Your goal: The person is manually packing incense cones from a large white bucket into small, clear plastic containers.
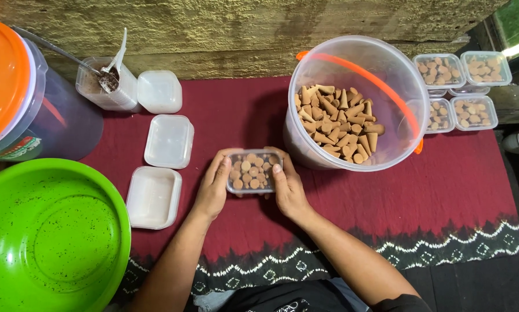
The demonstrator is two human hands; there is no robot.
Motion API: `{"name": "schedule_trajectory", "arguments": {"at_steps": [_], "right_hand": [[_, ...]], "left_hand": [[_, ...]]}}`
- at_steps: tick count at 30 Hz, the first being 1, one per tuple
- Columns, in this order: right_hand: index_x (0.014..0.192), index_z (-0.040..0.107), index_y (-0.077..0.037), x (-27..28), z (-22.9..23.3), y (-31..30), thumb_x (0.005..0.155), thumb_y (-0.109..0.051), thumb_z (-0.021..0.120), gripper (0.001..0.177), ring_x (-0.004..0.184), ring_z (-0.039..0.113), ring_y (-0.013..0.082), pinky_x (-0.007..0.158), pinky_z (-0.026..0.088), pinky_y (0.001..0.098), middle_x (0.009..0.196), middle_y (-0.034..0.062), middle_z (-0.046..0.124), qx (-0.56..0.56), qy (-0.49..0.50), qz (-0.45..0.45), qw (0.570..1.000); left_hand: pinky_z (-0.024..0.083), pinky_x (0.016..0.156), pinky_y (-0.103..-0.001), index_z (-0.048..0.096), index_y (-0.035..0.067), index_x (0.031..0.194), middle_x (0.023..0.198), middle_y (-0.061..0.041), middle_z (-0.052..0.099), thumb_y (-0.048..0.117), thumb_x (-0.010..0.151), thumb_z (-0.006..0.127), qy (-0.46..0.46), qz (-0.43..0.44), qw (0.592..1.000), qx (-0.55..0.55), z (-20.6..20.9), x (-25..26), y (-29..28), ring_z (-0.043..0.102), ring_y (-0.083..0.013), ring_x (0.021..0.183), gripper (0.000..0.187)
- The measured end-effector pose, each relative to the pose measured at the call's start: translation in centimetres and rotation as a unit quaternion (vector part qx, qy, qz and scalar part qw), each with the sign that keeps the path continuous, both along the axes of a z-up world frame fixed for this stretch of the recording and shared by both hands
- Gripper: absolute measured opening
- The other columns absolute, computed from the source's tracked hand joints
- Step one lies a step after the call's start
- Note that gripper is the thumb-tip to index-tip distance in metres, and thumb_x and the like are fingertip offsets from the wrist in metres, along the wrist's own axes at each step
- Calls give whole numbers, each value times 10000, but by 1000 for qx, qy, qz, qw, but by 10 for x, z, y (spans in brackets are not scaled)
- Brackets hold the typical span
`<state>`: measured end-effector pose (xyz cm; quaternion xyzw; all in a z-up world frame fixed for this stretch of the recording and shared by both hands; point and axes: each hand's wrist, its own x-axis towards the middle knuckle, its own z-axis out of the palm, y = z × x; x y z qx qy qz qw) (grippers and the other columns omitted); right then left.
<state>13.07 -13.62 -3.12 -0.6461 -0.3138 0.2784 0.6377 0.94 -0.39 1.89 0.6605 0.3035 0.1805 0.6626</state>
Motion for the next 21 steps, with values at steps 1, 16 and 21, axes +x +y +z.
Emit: {"name": "schedule_trajectory", "arguments": {"at_steps": [1, 16, 21], "right_hand": [[1461, 472, -48, 0, 2, 1, 1073, -302, 316, 490, 584, 712, 279, 476, 633, 375, 694, 216, 675, 0, 0, -1, 1000], [1098, 639, -123, 15, -4, -5, 1013, -402, 583, 297, 826, 575, 254, 744, 491, 398, 855, 129, 606, -93, -13, 44, 995], [1097, 666, -104, 14, 5, -2, 990, -374, 650, 291, 859, 612, 222, 769, 507, 380, 886, 107, 663, -73, 23, 64, 995]], "left_hand": [[528, 960, -430, 671, 218, 1274, 1056, -156, 708, 438, 1050, 381, 0, -1, 1000, 0, -4, 2, 1, 617, -248, 991, 428], [547, 934, -448, 754, 218, 1194, 1023, -122, 777, 372, 1055, 416, 13, -42, 991, 122, -15, -5, 6, 731, -301, 991, 396], [554, 925, -465, 744, 217, 1231, 1000, -139, 783, 374, 1046, 419, 15, -72, 990, 116, -8, -6, 9, 734, -305, 990, 406]]}}
